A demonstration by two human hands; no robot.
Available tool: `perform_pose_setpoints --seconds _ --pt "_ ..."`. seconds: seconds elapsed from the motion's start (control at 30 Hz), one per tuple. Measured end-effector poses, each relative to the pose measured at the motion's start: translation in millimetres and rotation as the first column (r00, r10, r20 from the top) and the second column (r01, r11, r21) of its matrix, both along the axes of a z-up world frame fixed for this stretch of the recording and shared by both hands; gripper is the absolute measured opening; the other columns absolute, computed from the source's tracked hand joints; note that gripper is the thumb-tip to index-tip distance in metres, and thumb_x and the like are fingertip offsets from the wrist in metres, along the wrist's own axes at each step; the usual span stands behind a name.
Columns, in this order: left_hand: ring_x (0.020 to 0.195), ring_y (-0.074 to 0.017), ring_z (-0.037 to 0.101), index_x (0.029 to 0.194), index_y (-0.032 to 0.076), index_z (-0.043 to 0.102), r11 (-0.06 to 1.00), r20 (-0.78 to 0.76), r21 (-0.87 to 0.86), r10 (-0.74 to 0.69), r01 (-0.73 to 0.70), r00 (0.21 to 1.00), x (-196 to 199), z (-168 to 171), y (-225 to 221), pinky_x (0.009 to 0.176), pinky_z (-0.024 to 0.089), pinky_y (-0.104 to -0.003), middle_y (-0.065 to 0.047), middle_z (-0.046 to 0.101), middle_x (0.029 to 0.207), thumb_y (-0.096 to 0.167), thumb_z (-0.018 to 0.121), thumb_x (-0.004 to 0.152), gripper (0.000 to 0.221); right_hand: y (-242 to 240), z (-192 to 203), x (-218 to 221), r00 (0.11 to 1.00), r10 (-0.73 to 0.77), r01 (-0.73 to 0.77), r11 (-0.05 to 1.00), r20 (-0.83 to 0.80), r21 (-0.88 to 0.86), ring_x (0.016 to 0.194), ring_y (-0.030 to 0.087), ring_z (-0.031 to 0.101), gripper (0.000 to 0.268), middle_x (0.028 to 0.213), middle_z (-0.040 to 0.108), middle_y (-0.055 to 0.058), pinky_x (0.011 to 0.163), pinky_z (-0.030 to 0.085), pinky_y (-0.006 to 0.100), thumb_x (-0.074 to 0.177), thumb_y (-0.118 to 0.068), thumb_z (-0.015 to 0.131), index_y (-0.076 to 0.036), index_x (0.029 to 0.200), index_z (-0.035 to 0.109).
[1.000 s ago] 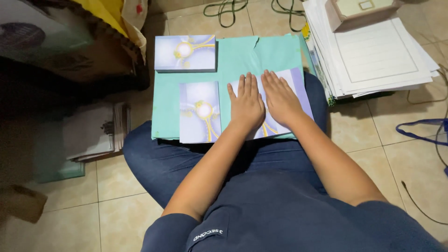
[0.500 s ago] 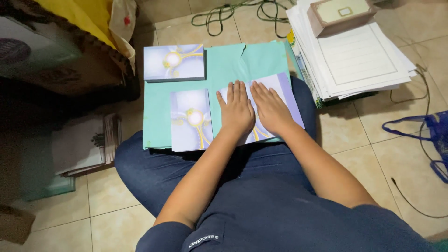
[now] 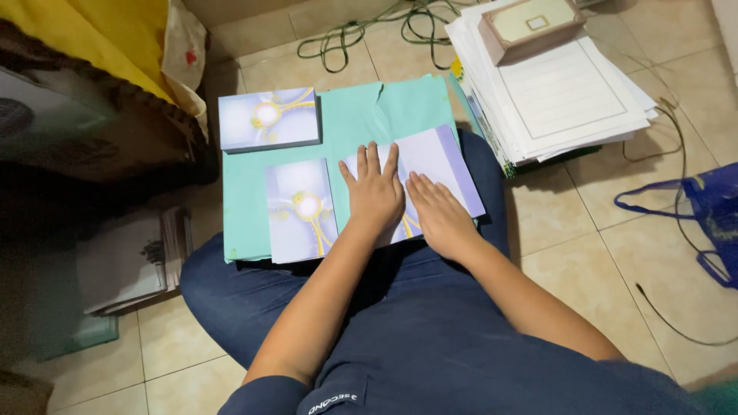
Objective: The person is manually folding printed paper sheets one by one on a low surface while sitting on the floor.
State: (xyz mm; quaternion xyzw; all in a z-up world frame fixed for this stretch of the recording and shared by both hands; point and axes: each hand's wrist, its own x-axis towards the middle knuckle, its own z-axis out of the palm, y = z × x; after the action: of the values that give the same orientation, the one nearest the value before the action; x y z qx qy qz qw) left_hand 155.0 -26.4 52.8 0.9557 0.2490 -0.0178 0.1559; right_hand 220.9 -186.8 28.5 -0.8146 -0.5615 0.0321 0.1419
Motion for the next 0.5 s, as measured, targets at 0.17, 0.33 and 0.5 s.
perform_pose_setpoints --seconds 0.17,0.33,0.5 --pt "0.157 -0.0389 0.01 0.164 0.029 0.022 0.998 -0.069 0.055 0.015 -0.011 0.997 11 -6 4 0.119 0.002 -0.071 -0.016 0.022 0.167 0.039 0.019 0.105 0.06 30 -7 25 0.997 -0.006 0.006 1.0 0.074 0.011 0.152 0.032 0.031 0.055 0.164 0.034 0.02 0.123 0.022 0.046 0.102 -0.01 0.037 0.001 0.156 0.036" --pt "0.157 -0.0409 0.007 0.165 0.027 0.02 0.997 -0.076 0.063 0.04 -0.035 0.996 21 -8 6 0.121 0.001 -0.069 -0.02 0.02 0.168 0.036 0.02 0.105 0.06 0 9 -3 1.0 -0.021 0.021 1.0 0.017 -0.021 0.151 0.033 0.031 0.055 0.163 0.033 0.022 0.122 0.022 0.047 0.102 -0.009 0.035 0.003 0.155 0.035" --pt "0.158 -0.0393 0.005 0.165 0.016 0.021 0.999 -0.036 0.052 0.017 -0.015 0.999 17 -5 6 0.121 0.0 -0.067 -0.022 0.015 0.17 0.034 0.022 0.106 0.061 -11 9 -9 1.0 -0.011 0.011 1.0 -0.021 -0.022 0.152 0.032 0.03 0.055 0.164 0.032 0.02 0.122 0.021 0.046 0.103 -0.01 0.034 0.001 0.157 0.034"
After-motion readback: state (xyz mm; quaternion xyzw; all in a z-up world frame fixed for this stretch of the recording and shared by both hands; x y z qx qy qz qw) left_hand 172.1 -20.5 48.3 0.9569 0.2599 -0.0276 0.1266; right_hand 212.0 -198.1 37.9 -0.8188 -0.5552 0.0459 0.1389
